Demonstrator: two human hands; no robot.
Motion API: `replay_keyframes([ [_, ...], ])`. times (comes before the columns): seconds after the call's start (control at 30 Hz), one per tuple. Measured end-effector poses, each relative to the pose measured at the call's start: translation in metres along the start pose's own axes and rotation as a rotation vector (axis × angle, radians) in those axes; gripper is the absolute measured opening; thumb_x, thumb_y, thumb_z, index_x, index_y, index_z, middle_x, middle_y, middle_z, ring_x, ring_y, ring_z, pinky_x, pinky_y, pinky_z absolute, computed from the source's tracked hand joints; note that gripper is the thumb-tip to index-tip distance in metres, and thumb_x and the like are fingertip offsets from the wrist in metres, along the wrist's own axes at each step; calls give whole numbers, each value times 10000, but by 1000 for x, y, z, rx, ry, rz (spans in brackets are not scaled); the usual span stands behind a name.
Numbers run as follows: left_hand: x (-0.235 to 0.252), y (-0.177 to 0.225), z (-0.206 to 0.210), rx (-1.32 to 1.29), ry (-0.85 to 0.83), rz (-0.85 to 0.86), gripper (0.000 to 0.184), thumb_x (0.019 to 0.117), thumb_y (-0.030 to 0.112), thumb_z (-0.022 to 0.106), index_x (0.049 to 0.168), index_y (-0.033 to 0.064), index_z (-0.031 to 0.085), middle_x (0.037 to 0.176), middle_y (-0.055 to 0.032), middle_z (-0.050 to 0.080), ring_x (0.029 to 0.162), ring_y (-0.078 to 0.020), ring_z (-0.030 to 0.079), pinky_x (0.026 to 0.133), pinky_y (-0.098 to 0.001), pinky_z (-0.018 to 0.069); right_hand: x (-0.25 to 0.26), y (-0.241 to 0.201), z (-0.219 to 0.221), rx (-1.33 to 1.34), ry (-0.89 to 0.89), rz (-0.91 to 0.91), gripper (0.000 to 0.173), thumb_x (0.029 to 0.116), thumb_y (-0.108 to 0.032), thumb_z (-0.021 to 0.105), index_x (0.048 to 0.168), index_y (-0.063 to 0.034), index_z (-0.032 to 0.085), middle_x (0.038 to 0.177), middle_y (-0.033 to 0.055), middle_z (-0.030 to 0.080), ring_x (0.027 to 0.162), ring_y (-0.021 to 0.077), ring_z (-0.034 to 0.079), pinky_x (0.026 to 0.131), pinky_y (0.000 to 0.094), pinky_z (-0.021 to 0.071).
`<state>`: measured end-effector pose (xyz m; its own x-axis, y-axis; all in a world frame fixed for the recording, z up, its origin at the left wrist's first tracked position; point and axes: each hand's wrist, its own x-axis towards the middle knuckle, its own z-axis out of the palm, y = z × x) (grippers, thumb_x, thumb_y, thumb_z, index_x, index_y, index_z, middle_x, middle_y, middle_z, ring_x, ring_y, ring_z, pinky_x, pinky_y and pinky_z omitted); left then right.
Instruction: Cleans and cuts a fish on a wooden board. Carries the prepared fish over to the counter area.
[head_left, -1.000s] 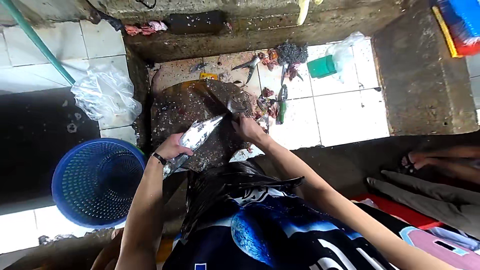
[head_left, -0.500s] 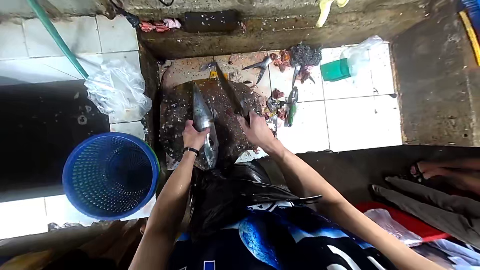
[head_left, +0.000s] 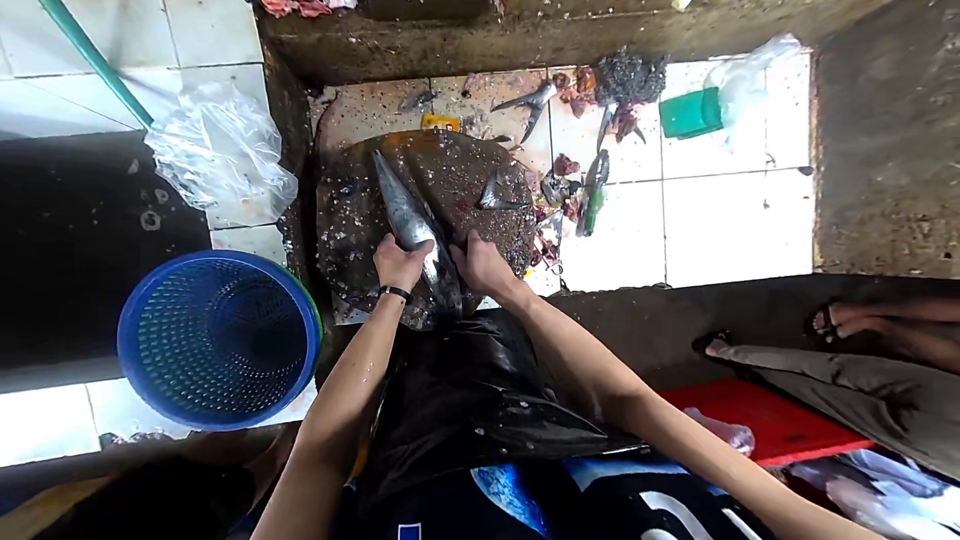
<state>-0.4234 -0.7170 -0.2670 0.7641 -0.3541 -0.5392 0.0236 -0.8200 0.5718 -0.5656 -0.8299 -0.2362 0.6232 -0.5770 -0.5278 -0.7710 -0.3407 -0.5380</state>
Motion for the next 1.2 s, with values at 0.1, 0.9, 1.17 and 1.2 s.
replay_keyframes([
  [0.1, 8, 5, 0, -41, -88, 0, 596, 743, 464, 887, 1042, -18, 705, 1077, -220, 709, 1067, -374, 679, 954, -614, 528, -4, 7, -19, 71, -57, 52, 518, 1049, -515, 506, 1181, -31, 636, 914, 214, 688, 808, 391, 707, 693, 623, 575],
  [0.9, 18, 66, -33, -86, 171, 139, 870, 818, 391, 846, 1480, 38, 405, 1346, -279, 570, 1202, -421, 600, 999, -589, 504, -24, 58, -56, 22, -196, 104, 503, 1035, -541, 517, 1065, -55, 640, 828, 166, 665, 699, 317, 680, 645, 545, 569],
  [1.17, 57, 28, 9, -322, 120, 108, 947, 651, 196, 974, 1405, 81, 412, 1087, -206, 623, 881, -339, 705, 726, -540, 627, -9, 29, -70, -11, 33, -66, 465, 1052, -511, 494, 1162, -77, 618, 810, 136, 663, 717, 310, 691, 623, 548, 570],
  [1.2, 58, 25, 9, -331, 125, 110, 946, 642, 199, 980, 1399, 89, 422, 1094, -201, 630, 874, -332, 707, 713, -533, 629, -5, 24, -70, -26, 21, -79, 461, 1056, -503, 495, 1162, -71, 615, 819, 141, 664, 730, 315, 696, 631, 547, 574],
])
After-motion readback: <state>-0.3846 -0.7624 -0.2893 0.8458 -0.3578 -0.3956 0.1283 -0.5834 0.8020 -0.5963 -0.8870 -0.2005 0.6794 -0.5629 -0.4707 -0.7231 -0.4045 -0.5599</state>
